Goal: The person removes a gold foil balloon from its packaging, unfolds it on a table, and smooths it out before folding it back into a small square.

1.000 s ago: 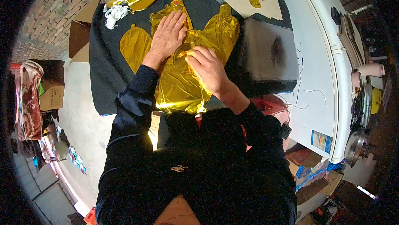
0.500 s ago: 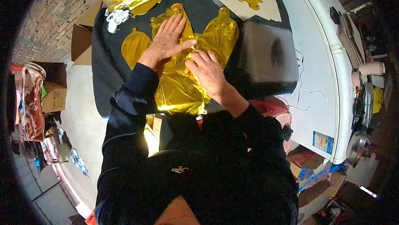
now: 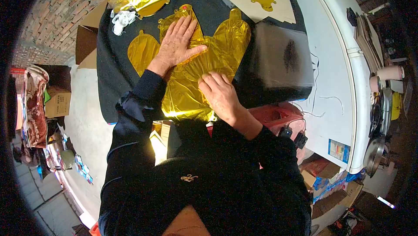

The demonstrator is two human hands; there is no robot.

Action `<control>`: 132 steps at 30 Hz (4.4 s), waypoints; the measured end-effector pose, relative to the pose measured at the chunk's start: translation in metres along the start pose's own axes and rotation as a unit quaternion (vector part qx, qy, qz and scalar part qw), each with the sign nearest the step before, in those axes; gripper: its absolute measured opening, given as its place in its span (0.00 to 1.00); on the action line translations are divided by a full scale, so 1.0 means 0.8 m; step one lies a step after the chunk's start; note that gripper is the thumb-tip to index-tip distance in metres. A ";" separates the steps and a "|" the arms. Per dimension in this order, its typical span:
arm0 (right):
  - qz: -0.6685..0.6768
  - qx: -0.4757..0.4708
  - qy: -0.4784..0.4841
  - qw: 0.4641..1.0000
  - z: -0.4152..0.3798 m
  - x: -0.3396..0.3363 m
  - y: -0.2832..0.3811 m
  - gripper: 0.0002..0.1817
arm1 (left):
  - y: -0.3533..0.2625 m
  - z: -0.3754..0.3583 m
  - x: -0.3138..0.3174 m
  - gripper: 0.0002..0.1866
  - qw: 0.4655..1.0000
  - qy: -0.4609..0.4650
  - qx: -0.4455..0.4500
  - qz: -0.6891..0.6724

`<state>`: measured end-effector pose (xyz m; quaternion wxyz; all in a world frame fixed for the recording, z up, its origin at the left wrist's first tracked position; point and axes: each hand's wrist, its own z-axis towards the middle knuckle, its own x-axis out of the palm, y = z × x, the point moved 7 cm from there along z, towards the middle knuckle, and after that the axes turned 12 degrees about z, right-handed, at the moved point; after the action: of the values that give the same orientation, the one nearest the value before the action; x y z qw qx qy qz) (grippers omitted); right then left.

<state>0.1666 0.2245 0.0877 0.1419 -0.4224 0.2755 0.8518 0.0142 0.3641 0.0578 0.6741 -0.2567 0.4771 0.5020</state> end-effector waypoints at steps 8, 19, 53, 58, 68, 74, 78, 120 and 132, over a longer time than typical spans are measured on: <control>0.167 -0.002 0.008 0.986 0.009 -0.032 -0.005 0.07 | 0.000 -0.002 0.001 0.54 1.000 0.007 -0.011 0.005; 0.041 0.000 -0.074 0.996 0.074 -0.039 -0.142 0.08 | 0.001 -0.003 0.000 0.53 1.000 -0.007 -0.015 -0.008; 0.158 0.301 0.164 0.926 0.252 0.061 -0.287 0.14 | -0.023 0.009 -0.009 0.54 0.999 -0.035 -0.007 -0.038; 0.079 0.328 0.158 0.928 0.250 0.054 -0.275 0.19 | -0.019 0.010 0.002 0.55 0.999 -0.009 -0.013 -0.032; 0.028 0.256 0.102 0.961 0.242 0.026 -0.255 0.19 | -0.016 0.008 0.003 0.53 1.000 0.015 -0.006 -0.019; -0.142 0.142 0.047 0.979 0.159 -0.041 -0.299 0.21 | -0.017 0.008 0.002 0.51 1.000 0.008 0.003 -0.009; -0.220 0.163 0.105 0.956 0.113 -0.063 -0.302 0.20 | -0.016 0.008 0.002 0.51 1.000 -0.005 0.006 -0.015; -0.031 0.097 0.028 0.994 0.026 0.012 -0.059 0.36 | -0.024 0.003 0.012 0.34 0.966 0.176 0.086 0.167; -0.081 0.089 0.068 0.990 0.045 0.029 -0.065 0.45 | -0.010 0.008 0.016 0.38 0.999 0.015 0.040 -0.020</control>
<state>0.1541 0.2883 0.0687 0.2284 -0.4863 0.3236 0.7788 0.0245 0.3723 0.0478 0.6868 -0.2468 0.5012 0.4650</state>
